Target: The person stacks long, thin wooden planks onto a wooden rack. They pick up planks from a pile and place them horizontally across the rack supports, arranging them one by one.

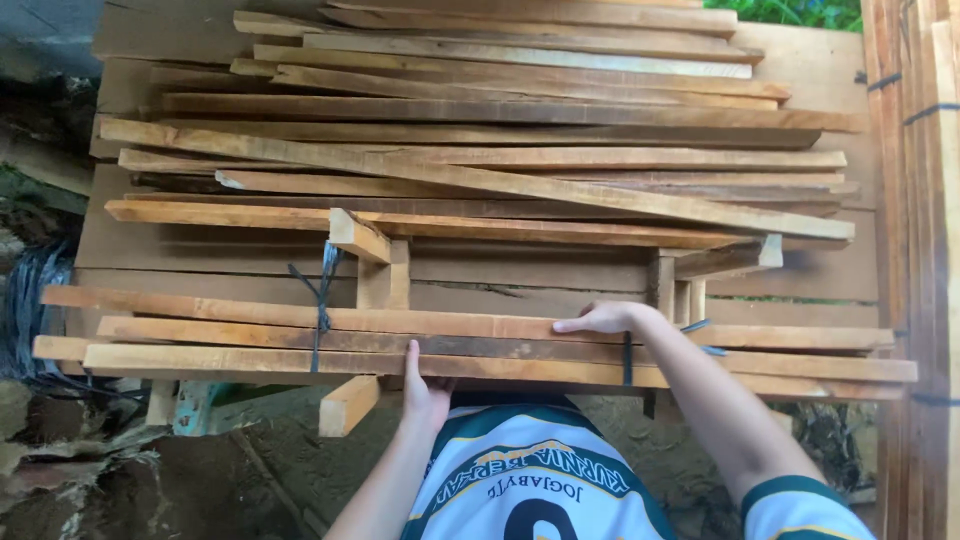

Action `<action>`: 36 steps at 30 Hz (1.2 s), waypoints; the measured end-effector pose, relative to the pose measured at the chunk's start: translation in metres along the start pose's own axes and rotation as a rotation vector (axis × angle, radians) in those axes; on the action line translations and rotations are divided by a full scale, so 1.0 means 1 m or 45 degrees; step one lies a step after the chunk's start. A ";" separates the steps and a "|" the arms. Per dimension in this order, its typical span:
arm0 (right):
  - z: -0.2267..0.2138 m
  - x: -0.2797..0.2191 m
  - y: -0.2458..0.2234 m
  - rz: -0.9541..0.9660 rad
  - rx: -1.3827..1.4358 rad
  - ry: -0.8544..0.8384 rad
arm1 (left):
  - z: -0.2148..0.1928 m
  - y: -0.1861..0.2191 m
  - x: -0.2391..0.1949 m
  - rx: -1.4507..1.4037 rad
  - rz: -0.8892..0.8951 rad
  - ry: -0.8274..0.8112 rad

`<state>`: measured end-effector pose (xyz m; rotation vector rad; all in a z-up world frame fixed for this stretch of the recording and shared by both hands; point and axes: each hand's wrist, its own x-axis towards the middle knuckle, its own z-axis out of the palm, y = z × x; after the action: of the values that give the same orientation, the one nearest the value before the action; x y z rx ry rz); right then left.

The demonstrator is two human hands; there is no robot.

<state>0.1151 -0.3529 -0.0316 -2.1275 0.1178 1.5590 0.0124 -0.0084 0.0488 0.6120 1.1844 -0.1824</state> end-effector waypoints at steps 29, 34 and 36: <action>-0.019 -0.390 -0.004 0.396 0.025 0.456 | 0.121 0.006 -0.247 0.592 -0.069 -0.364; 0.027 -0.410 0.091 0.475 0.196 0.476 | 0.134 -0.060 -0.264 0.780 -0.135 -0.461; 0.049 -0.414 0.139 0.508 0.263 0.476 | 0.139 -0.095 -0.268 0.816 -0.165 -0.540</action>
<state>-0.1180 -0.5425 0.2894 -2.2943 0.8372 1.2555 -0.0198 -0.2090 0.2914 0.9952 0.7393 -0.7835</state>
